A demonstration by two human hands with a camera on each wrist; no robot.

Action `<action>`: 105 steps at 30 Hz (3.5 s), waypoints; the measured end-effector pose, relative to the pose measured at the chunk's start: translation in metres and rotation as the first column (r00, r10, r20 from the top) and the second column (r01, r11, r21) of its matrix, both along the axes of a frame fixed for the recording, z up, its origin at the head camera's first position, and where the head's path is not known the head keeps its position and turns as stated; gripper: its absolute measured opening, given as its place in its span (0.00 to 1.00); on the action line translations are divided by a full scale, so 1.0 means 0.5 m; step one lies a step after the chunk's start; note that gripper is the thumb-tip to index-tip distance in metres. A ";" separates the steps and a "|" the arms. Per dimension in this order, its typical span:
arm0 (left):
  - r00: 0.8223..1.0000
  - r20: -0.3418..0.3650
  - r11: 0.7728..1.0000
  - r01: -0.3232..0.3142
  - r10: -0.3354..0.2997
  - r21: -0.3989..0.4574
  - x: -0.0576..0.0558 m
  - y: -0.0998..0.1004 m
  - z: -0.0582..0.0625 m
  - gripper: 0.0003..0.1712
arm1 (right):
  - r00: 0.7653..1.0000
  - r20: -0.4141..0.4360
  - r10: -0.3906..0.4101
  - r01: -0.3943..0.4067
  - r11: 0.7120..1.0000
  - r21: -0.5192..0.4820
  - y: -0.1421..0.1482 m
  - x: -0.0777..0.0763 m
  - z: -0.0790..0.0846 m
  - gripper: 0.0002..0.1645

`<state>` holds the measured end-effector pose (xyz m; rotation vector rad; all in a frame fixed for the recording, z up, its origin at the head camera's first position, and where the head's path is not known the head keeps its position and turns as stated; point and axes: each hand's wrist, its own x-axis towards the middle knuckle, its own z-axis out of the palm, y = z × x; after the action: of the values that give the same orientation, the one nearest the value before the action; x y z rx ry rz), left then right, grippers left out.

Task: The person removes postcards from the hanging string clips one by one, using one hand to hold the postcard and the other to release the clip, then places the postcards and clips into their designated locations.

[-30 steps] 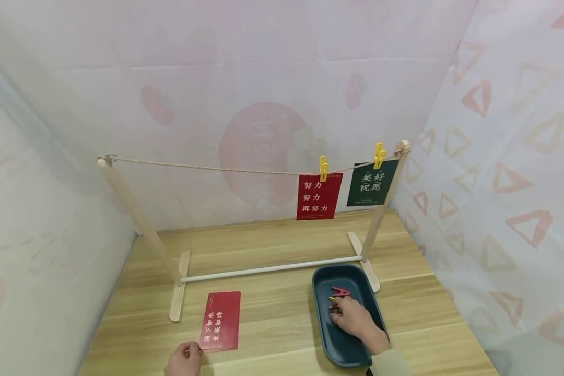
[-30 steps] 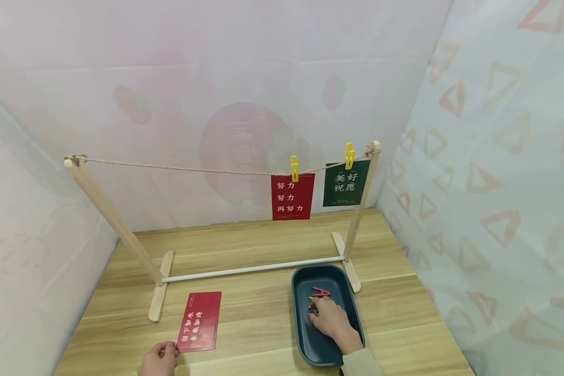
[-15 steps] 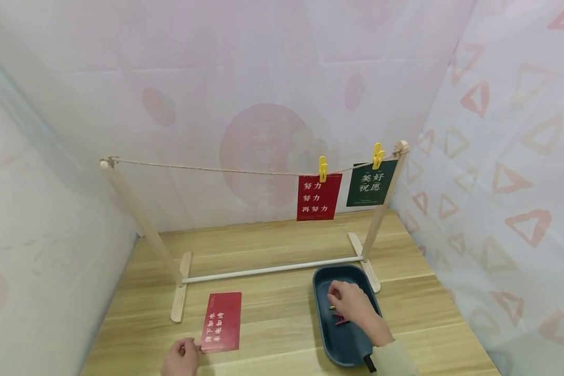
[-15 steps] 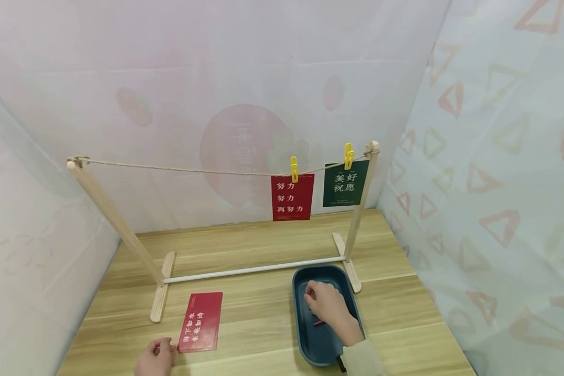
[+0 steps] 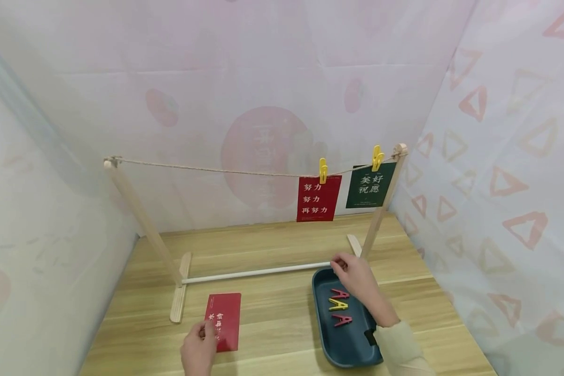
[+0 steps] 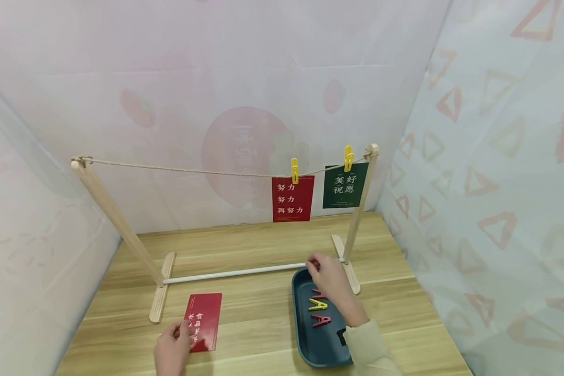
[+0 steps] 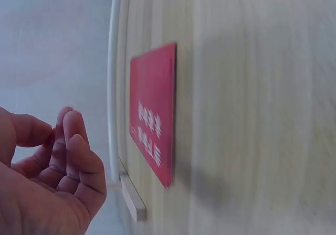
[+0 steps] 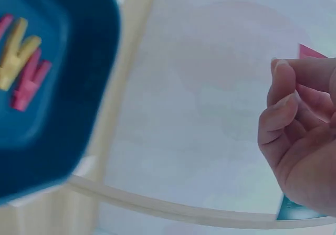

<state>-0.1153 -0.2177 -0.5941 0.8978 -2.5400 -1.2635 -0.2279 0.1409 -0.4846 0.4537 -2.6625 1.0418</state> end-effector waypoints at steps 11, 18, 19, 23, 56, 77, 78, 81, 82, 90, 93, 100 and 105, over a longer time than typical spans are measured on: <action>0.992 -0.108 0.998 0.065 -0.062 0.022 -0.054 0.076 0.063 0.17 | 0.972 -0.221 0.081 -0.099 0.993 -0.071 0.004 -0.050 0.102 0.03; 0.964 -0.239 0.993 0.119 -0.112 0.013 -0.087 0.090 0.099 0.13 | 0.927 -0.365 0.084 -0.114 0.992 -0.062 0.001 -0.069 0.155 0.03; 0.963 -0.244 0.992 0.125 -0.118 0.014 -0.092 0.092 0.105 0.13 | 0.921 -0.379 0.088 -0.118 0.991 -0.057 0.000 -0.071 0.164 0.02; 0.955 -0.267 0.988 0.148 -0.131 0.048 -0.112 0.103 0.131 0.14 | 0.909 -0.405 0.099 -0.134 0.989 -0.059 -0.004 -0.080 0.196 0.02; 0.860 -0.346 0.915 0.403 -0.375 0.009 -0.218 0.201 0.239 0.14 | 0.928 -0.370 0.043 -0.132 0.967 -0.219 -0.022 -0.143 0.331 0.16; 0.806 -0.364 0.868 0.497 -0.467 -0.014 -0.269 0.250 0.288 0.18 | 0.980 -0.174 0.099 -0.137 0.965 -0.223 -0.030 -0.169 0.358 0.24; 0.800 -0.367 0.862 0.507 -0.474 -0.008 -0.271 0.253 0.288 0.18 | 0.981 -0.165 0.104 -0.142 0.962 -0.232 -0.031 -0.169 0.358 0.24; 0.785 -0.373 0.844 0.536 -0.495 0.007 -0.281 0.264 0.288 0.20 | 0.983 -0.142 0.115 -0.148 0.955 -0.256 -0.034 -0.169 0.359 0.24; 0.784 -0.366 0.840 0.543 -0.501 0.015 -0.284 0.269 0.288 0.20 | 0.984 -0.137 0.118 -0.151 0.954 -0.261 -0.034 -0.169 0.360 0.25; 0.769 -0.375 0.821 0.570 -0.517 0.036 -0.301 0.304 0.290 0.22 | 0.992 -0.096 0.086 -0.107 0.965 -0.239 -0.037 -0.168 0.362 0.24; 0.776 -0.371 0.821 0.568 -0.511 0.055 -0.302 0.310 0.290 0.22 | 0.993 -0.074 0.097 -0.112 0.964 -0.243 -0.037 -0.169 0.363 0.25; 0.774 -0.415 0.823 0.559 -0.478 0.096 -0.308 0.316 0.296 0.21 | 0.992 -0.068 0.111 -0.125 0.957 -0.261 -0.042 -0.176 0.365 0.24; 0.771 -0.429 0.829 0.552 -0.470 0.084 -0.306 0.319 0.296 0.18 | 0.991 -0.060 0.118 -0.129 0.957 -0.261 -0.045 -0.177 0.365 0.23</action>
<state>-0.2683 -0.0580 -0.4462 -0.0798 -2.4173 -1.6729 -0.3165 0.1184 -0.3024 0.5841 -2.4335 1.3845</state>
